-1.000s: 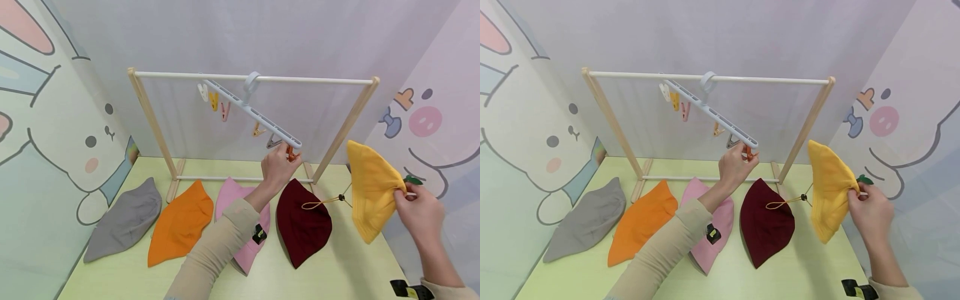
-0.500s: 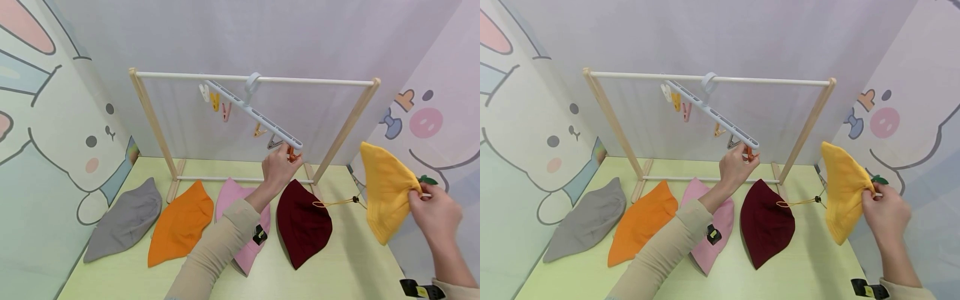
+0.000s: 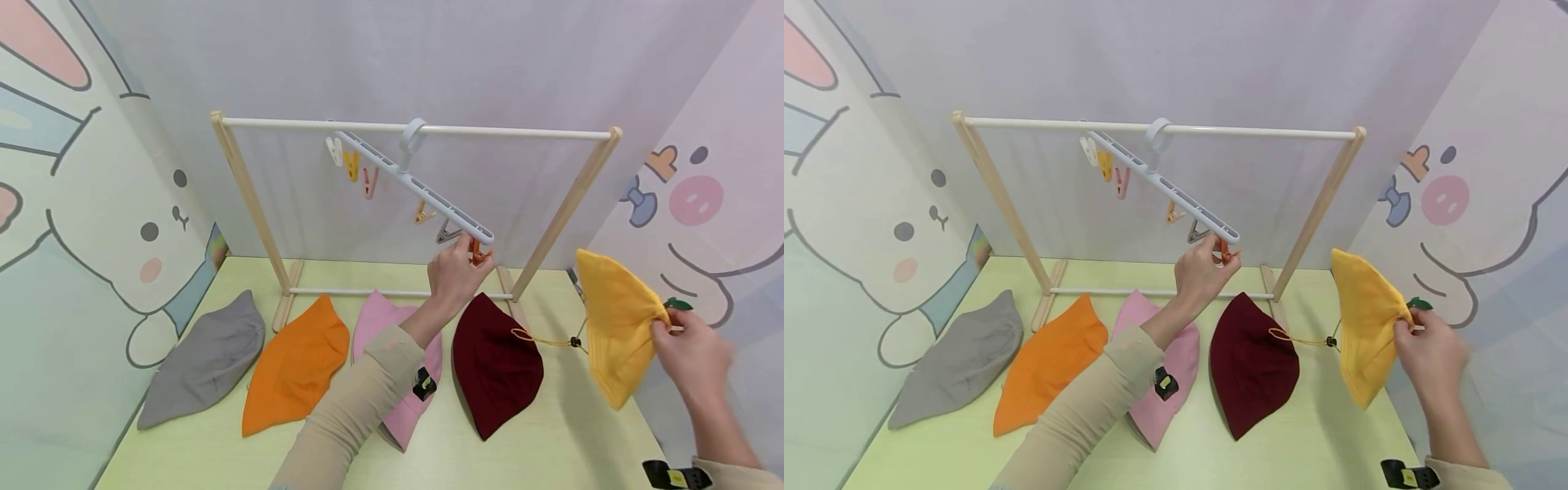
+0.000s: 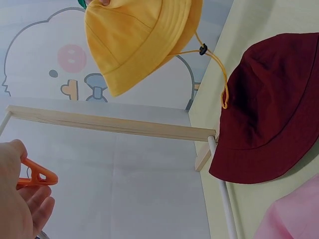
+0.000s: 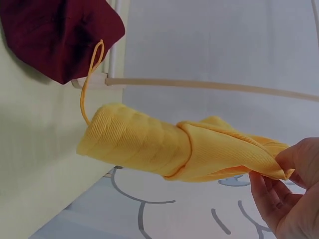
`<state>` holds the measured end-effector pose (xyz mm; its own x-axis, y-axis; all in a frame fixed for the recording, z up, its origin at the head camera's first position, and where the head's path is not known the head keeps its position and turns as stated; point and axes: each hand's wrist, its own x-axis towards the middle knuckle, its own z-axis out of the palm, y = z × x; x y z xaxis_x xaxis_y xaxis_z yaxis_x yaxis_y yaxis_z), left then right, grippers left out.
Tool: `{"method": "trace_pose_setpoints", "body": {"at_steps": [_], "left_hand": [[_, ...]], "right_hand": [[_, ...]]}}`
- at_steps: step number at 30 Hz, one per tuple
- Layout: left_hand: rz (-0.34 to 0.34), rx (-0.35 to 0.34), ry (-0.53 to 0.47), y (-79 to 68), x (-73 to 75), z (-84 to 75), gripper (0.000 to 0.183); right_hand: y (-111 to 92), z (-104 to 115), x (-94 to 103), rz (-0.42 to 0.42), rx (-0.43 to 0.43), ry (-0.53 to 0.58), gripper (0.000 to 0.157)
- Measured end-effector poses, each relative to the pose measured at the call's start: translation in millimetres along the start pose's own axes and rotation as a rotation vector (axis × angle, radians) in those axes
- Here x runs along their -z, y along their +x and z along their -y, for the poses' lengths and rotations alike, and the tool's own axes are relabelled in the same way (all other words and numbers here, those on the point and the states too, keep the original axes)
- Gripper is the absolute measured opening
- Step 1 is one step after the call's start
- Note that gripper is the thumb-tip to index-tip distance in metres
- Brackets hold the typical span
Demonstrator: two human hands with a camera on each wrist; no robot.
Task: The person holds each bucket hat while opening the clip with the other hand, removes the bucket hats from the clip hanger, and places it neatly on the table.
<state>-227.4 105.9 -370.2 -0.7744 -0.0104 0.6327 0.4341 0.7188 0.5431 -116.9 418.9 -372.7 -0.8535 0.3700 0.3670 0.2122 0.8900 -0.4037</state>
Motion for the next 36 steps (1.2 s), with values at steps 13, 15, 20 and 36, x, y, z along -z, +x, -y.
{"method": "trace_pose_setpoints", "body": {"at_steps": [13, 15, 20, 36], "left_hand": [[-0.003, -0.008, 0.016, 0.8, -0.8, -0.3, 0.02], [-0.004, -0.01, 0.017, 0.9, -0.9, 0.0, 0.02], [-0.009, -0.02, 0.008, 1.0, -1.2, 0.8, 0.021], [-0.034, -0.053, 0.015, 0.8, -3.7, 0.0, 0.02]], "right_hand": [[-6, -7, -23.9, 0.044, 0.043, 0.019, 0.032], [-6, -8, -28.5, 0.065, 0.052, 0.028, 0.032], [-9, -8, -38.4, 0.149, 0.036, 0.048, 0.034], [-12, -29, -58.1, 0.294, -0.073, 0.213, 0.043]]}}
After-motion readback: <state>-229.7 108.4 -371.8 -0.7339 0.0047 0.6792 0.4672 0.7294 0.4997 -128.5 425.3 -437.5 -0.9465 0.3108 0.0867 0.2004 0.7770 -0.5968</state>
